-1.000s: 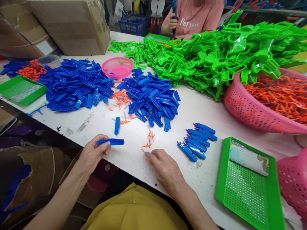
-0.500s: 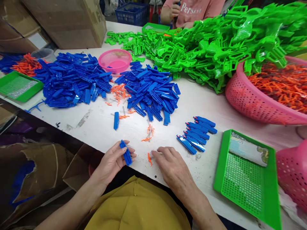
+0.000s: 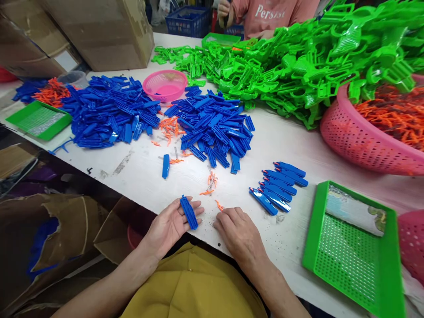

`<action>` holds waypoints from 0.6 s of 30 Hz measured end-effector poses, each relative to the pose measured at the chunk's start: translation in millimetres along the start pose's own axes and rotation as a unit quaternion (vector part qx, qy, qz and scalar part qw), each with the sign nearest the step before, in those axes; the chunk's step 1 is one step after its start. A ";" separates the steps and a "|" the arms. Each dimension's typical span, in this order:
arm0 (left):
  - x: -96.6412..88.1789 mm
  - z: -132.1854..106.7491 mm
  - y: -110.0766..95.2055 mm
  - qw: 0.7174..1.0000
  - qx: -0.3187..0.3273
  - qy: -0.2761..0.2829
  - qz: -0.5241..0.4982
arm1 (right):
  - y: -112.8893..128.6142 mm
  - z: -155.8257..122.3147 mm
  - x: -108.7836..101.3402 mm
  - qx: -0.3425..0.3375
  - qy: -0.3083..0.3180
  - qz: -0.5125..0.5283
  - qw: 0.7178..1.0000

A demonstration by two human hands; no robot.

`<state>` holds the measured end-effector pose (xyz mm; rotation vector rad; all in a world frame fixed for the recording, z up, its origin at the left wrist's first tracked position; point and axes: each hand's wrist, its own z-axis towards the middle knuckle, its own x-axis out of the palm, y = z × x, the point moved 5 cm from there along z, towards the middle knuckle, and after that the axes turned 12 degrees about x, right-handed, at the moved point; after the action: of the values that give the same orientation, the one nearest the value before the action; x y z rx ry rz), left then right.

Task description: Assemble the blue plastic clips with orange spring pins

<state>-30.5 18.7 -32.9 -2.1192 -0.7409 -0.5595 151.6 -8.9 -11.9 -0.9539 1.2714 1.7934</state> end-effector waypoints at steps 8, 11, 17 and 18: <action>5.4 -1.8 2.6 0.999 0.038 0.021 0.005 | -12.2 -6.6 -11.5 0.126 -0.052 -0.002 0.991; 8.2 -2.9 7.9 0.999 0.032 0.020 -0.001 | -9.3 -2.4 -5.0 0.130 -0.038 -0.033 0.990; 17.2 -3.1 19.9 0.999 0.014 0.039 -0.005 | -9.6 -1.6 0.9 0.141 -0.035 -0.032 0.989; 18.5 -2.9 21.7 0.999 0.013 0.042 -0.006 | -10.5 -2.2 1.3 0.144 -0.035 -0.030 0.989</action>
<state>-2.8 11.2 -31.8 -2.0563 -0.7106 -0.6385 160.5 -8.2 -17.9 -0.7524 1.3951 1.5319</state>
